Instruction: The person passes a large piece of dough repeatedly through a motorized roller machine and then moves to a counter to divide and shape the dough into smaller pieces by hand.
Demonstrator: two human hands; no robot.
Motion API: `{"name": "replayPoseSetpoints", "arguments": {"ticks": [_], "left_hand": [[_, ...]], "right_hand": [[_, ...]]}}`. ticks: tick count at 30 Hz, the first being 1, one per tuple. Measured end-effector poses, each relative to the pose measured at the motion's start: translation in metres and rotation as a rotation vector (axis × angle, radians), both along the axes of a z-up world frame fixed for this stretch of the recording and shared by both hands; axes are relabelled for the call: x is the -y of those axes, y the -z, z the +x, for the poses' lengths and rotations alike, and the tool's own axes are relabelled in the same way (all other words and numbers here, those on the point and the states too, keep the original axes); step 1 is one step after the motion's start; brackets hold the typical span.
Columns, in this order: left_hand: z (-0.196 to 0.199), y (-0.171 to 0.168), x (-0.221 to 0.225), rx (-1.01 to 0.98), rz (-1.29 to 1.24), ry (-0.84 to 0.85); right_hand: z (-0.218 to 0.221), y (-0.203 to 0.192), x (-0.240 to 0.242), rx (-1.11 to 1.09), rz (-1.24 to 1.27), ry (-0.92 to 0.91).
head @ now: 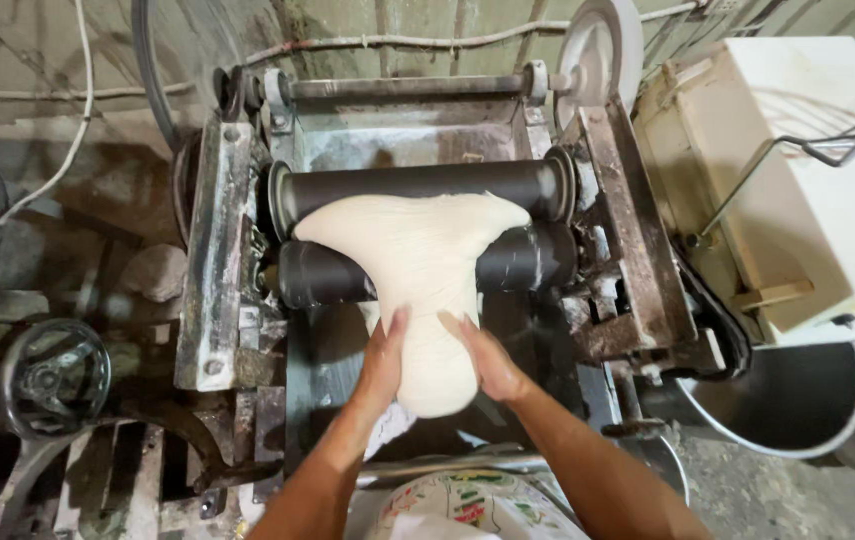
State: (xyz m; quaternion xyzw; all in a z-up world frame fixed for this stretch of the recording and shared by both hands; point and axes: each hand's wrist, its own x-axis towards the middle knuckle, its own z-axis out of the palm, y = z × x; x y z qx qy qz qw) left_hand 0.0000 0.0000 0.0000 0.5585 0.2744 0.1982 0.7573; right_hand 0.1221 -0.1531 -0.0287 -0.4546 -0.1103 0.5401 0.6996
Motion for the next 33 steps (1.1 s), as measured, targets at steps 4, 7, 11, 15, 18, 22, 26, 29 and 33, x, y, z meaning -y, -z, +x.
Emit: {"name": "replayPoseSetpoints", "arguments": {"ticks": [4,7,11,15,18,22,26,29,33], "left_hand": [[-0.024,-0.023,-0.003,0.116,0.334,0.072],[-0.046,-0.033,-0.015,-0.073,0.115,0.109],[-0.071,0.028,-0.029,-0.316,-0.043,0.023],[-0.092,0.142,-0.028,-0.616,-0.212,0.022],[-0.093,0.200,-0.037,-0.903,-0.336,0.113],[-0.057,0.237,-0.052,-0.611,-0.649,0.029],[-0.012,0.250,-0.077,-0.105,-0.728,0.039],[0.027,0.251,-0.092,-0.045,-0.506,0.156],[0.041,0.237,-0.084,0.079,-0.461,0.013]], "right_hand": [[0.009,0.007,0.007,-0.083,0.050,0.131],[0.035,0.027,0.028,-0.026,-0.011,0.352],[0.057,0.099,0.065,-0.063,-0.434,0.424],[0.055,0.174,0.079,-0.193,-0.684,0.235],[0.060,0.203,0.062,-0.213,-0.803,0.083],[0.068,0.217,0.028,-0.119,-0.943,-0.079],[0.073,0.218,-0.006,-0.068,-0.836,-0.021],[0.078,0.207,-0.028,-0.029,-0.614,0.087],[0.066,0.162,-0.050,-0.064,-0.313,0.284]]}}
